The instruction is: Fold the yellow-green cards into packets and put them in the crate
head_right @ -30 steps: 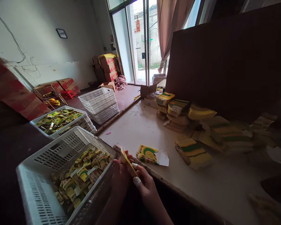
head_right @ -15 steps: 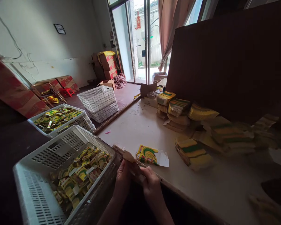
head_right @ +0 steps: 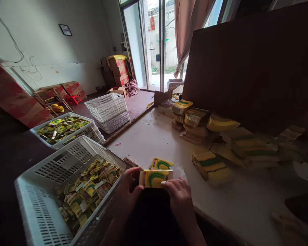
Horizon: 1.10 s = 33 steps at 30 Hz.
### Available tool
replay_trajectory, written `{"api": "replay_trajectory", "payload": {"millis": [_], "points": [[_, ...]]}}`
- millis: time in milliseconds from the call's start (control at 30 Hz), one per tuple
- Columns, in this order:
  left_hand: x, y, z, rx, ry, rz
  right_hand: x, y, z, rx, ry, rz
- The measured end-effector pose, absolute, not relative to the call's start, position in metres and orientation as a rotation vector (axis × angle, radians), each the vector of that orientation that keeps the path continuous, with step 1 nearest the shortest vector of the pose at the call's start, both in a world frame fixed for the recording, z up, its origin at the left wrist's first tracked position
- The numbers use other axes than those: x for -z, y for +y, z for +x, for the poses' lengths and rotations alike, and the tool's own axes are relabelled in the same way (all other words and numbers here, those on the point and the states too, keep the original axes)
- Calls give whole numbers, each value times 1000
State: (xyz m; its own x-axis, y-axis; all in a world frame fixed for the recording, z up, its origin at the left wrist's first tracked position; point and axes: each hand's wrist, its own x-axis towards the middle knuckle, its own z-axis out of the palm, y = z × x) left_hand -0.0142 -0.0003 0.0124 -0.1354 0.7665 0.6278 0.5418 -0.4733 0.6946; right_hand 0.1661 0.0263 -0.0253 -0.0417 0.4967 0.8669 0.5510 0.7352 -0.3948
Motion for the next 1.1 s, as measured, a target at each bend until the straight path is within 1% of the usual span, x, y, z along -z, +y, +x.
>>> {"api": "replay_trajectory", "payload": {"millis": [100, 167, 200, 267, 333, 400, 467, 500, 533, 567, 667, 767, 833, 933, 1033, 1100], "points": [[-11, -1, -6, -1075, 1565, 2146, 18, 21, 162, -124, -1842, -596], [-8, 1, 0, -751, 1530, 1997, 15, 17, 158, -170, -1874, -499], [-7, 2, 2, -681, 1499, 1901, 16, 15, 157, -153, -1860, -513], [-7, 2, 6, -712, 1473, 1791, 22, 14, 155, -115, -1747, -682], [-7, 1, 10, -792, 1489, 1780, 36, 14, 152, -242, -1528, -869], [-7, -2, 13, -820, 1484, 1779, 51, 16, 149, -620, -1311, -875], [-5, -5, 16, -848, 1434, 1777, 62, 17, 145, -1091, -1174, -730], [-4, -6, 17, -862, 1413, 1784, 65, 17, 144, -1237, -1144, -689], [-3, -7, 18, -872, 1398, 1797, 65, 17, 143, -1294, -1145, -692], [-2, -7, 19, -874, 1396, 1810, 63, 16, 143, -1266, -1163, -739], [1, -7, 20, -859, 1456, 1828, 52, 14, 146, -983, -1246, -907], [6, -8, 23, -918, 1429, 1905, 41, 13, 146, -903, -1228, -964], [9, -9, 26, -1009, 1345, 2022, 34, 14, 145, -969, -1188, -967], [9, -9, 27, -1075, 1243, 2125, 24, 17, 145, -1227, -1224, -913], [6, -7, 22, -1006, 1261, 2173, 22, 20, 148, -1428, -1351, -908], [4, -5, 16, -909, 1261, 2173, 29, 20, 150, -1442, -1436, -917]]}}
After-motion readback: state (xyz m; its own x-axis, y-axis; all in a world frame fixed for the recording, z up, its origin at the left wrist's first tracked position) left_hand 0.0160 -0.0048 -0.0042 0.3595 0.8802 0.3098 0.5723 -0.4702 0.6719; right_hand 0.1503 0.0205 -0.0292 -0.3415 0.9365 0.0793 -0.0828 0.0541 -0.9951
